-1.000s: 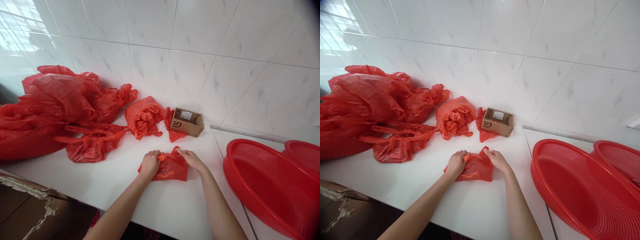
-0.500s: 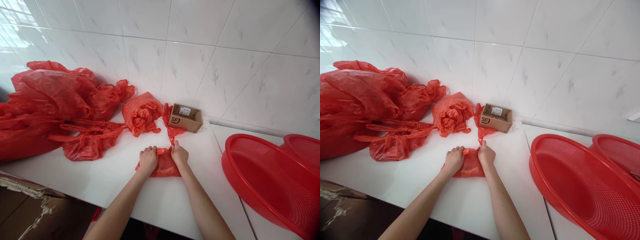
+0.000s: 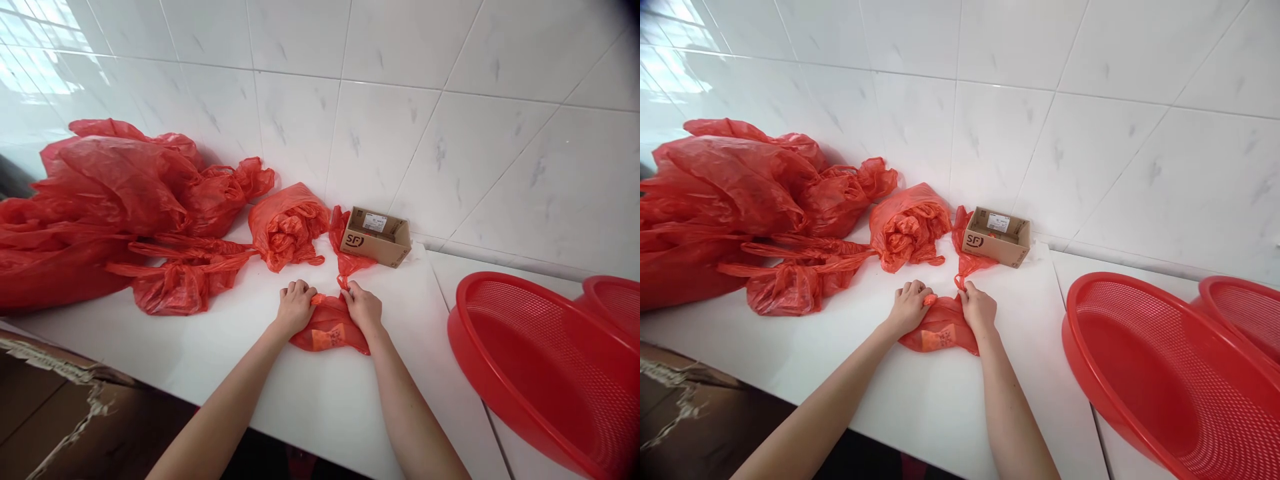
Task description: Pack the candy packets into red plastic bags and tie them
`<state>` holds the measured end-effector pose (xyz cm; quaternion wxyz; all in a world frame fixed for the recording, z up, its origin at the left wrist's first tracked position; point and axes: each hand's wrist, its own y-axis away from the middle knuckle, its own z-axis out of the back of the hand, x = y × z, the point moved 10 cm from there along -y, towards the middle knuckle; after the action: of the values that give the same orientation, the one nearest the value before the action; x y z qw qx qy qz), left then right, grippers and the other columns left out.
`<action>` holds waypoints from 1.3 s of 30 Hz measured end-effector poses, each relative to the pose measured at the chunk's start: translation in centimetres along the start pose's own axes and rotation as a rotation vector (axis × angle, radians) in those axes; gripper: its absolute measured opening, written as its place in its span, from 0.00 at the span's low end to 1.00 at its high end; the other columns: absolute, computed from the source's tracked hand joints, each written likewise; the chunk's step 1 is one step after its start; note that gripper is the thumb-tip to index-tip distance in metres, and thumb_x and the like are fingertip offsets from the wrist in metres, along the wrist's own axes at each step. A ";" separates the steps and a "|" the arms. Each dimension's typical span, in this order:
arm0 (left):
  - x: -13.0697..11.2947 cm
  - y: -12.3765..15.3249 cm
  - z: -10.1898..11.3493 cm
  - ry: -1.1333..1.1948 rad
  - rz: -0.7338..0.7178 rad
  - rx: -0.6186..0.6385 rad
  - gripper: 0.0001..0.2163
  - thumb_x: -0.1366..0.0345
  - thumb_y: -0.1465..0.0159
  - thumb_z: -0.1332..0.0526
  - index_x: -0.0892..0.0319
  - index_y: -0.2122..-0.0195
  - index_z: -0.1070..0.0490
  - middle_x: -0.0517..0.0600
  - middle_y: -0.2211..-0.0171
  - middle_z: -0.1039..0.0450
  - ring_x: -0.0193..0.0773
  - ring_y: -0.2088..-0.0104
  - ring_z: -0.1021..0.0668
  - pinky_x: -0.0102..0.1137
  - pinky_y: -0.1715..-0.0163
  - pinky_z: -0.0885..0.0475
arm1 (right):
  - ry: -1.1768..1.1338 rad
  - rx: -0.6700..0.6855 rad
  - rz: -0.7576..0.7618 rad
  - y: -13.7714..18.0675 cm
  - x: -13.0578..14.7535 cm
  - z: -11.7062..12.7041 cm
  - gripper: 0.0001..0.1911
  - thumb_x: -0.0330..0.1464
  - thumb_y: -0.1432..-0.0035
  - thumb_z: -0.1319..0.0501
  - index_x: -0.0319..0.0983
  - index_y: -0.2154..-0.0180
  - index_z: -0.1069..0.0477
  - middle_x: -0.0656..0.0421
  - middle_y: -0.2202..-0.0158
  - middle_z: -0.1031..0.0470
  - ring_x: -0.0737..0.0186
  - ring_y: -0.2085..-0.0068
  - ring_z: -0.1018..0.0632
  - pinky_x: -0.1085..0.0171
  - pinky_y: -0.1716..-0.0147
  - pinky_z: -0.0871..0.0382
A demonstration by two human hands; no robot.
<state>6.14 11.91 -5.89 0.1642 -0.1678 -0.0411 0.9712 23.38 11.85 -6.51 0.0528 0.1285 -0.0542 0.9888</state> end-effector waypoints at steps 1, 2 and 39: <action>0.0 -0.2 0.0 -0.001 -0.008 -0.005 0.12 0.62 0.33 0.50 0.52 0.56 0.27 0.54 0.54 0.33 0.46 0.53 0.33 0.42 0.53 0.39 | -0.006 -0.005 -0.004 -0.1 -0.1 0.0 0.12 0.42 0.32 0.53 0.46 0.59 0.33 0.64 0.72 0.25 0.63 0.70 0.26 0.66 0.75 0.51; 0.1 -0.4 0.0 0.000 -0.014 -0.014 0.13 0.61 0.33 0.50 0.52 0.56 0.27 0.54 0.53 0.33 0.46 0.53 0.33 0.42 0.52 0.39 | -0.012 -0.009 -0.008 -0.1 -0.1 0.0 0.12 0.42 0.32 0.53 0.46 0.59 0.33 0.64 0.72 0.25 0.64 0.70 0.26 0.66 0.75 0.51; -5.5 -1.0 4.6 0.127 -0.123 0.086 0.19 0.64 0.38 0.42 0.57 0.46 0.32 0.57 0.44 0.30 0.50 0.43 0.30 0.45 0.43 0.40 | -1.300 -0.196 -0.079 -1.1 -4.8 0.3 0.18 0.46 0.47 0.41 0.41 0.60 0.33 0.62 0.74 0.26 0.63 0.74 0.26 0.65 0.73 0.35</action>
<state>9.72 10.89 0.31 0.2330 -0.2191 0.0012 0.9475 28.24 12.48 -7.33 0.0571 0.6961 -0.1602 0.6975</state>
